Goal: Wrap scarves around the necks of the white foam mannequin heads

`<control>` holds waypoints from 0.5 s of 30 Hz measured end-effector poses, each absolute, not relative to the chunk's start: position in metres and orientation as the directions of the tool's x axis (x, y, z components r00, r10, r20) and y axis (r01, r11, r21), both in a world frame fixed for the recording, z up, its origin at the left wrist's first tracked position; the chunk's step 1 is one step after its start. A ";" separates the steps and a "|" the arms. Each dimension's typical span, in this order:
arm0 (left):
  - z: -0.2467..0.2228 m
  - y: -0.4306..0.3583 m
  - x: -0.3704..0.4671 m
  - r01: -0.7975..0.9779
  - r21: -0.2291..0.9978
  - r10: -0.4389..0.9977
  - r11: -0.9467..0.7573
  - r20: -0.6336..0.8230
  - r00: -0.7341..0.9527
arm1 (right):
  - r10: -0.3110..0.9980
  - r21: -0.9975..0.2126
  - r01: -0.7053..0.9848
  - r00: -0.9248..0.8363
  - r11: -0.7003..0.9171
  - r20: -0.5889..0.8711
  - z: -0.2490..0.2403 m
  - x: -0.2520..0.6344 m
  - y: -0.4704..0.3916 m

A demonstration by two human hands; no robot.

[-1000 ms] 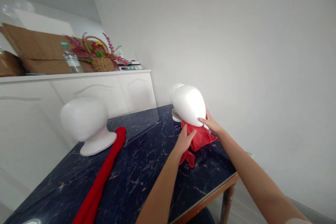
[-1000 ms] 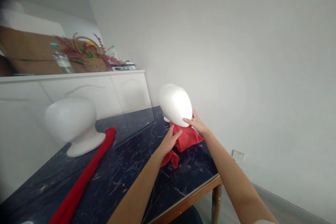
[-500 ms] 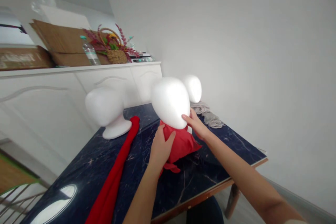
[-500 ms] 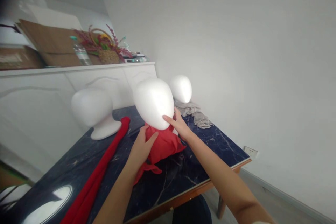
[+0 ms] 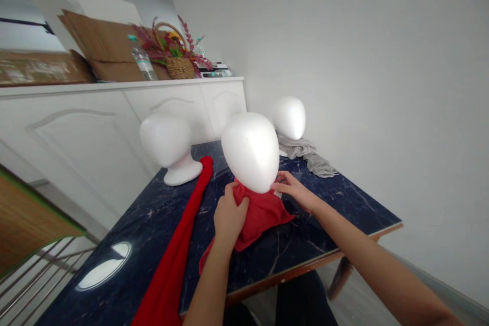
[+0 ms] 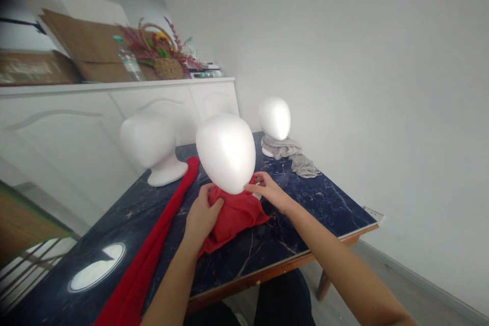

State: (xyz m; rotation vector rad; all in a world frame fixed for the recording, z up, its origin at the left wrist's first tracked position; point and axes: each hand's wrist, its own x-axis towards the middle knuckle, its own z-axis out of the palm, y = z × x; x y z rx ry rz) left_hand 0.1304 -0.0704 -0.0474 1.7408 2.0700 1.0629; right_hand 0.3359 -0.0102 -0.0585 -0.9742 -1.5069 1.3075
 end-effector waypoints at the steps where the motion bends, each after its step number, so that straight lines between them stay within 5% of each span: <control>1: -0.050 -0.068 0.128 0.734 0.679 0.927 0.015 0.266 -0.265 | 0.943 -0.994 -0.014 -0.315 0.106 0.105 -0.058 0.337 -0.010; 9: -0.067 -0.053 0.123 0.368 0.915 0.933 -0.165 0.266 -0.243 | 0.987 -0.993 -0.076 -0.138 -0.088 -0.077 -0.058 0.314 -0.005; 15: -0.059 -0.050 0.126 -0.032 0.993 0.958 -0.109 0.097 -0.270 | 0.973 -0.945 -0.247 -0.142 -0.214 -0.183 -0.062 0.321 0.004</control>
